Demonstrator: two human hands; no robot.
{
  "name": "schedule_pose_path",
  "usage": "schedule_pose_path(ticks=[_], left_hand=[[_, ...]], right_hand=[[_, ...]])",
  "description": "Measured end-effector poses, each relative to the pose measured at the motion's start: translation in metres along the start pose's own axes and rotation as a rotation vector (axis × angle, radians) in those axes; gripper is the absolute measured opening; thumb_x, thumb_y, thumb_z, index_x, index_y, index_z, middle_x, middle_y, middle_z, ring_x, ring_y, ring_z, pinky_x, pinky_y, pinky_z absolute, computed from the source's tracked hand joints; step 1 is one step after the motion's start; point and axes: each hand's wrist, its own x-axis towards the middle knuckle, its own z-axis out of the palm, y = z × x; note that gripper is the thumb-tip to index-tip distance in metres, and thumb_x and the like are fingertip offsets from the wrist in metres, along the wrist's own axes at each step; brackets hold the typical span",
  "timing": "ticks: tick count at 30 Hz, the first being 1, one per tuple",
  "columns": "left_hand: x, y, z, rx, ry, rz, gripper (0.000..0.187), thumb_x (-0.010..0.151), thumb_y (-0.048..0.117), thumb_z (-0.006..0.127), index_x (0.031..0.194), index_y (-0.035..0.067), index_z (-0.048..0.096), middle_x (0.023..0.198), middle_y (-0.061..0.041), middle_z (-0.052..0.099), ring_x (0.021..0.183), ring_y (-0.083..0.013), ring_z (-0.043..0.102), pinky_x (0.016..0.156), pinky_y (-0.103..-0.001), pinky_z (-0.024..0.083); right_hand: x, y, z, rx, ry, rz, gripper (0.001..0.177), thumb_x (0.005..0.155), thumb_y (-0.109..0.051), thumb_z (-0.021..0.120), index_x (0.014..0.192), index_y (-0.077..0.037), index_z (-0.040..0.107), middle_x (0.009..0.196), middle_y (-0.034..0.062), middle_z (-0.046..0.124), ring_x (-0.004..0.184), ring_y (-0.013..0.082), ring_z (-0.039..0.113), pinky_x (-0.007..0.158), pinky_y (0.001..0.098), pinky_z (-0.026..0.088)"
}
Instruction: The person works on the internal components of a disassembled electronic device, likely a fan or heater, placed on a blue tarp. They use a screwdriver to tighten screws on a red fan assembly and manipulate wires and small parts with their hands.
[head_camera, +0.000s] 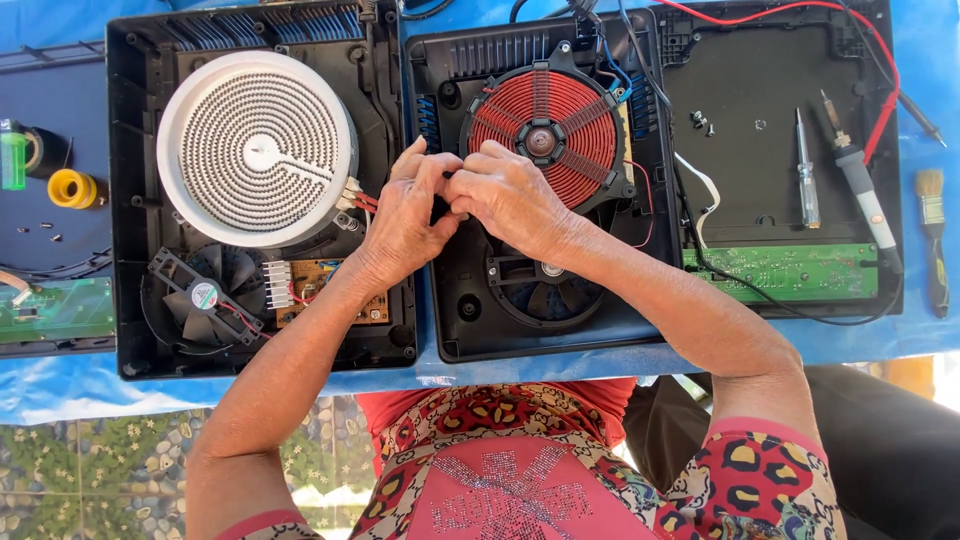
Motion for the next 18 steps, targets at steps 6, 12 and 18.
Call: schedule_pose_path(ticks=[6,12,18], left_hand=[[0.001,-0.002,-0.005,0.008,-0.054,0.003,0.069,0.068,-0.005,0.085,0.129,0.007,0.055,0.086,-0.011,0.064,0.107,-0.0426,0.067,0.121,-0.058,0.037],[0.004,0.003,-0.009,-0.052,-0.055,0.027,0.055,0.077,-0.007,0.077,0.127,0.007,0.056,0.087,-0.010,0.066,0.114,-0.0468,0.064,0.117,-0.062,0.038],[0.013,0.009,-0.018,-0.064,-0.054,0.077,0.038,0.086,-0.007,0.068,0.120,0.007,0.057,0.083,-0.008,0.068,0.107,-0.0388,0.068,0.120,-0.056,0.039]], right_hand=[[0.001,0.005,0.003,-0.190,0.060,-0.134,0.019,0.104,-0.026,0.062,0.091,-0.014,0.058,0.088,0.0035,0.045,0.086,0.0258,0.051,0.075,0.0347,0.052],[-0.002,0.001,0.006,-0.460,0.094,-0.212,0.027,0.108,-0.027,0.057,0.088,-0.010,0.050,0.087,0.0048,0.041,0.084,0.0253,0.048,0.073,0.0348,0.047],[0.005,-0.010,0.001,-0.584,0.077,-0.226,0.024,0.104,-0.023,0.055,0.085,-0.009,0.050,0.084,0.0061,0.042,0.081,0.0261,0.048,0.067,0.0367,0.045]])
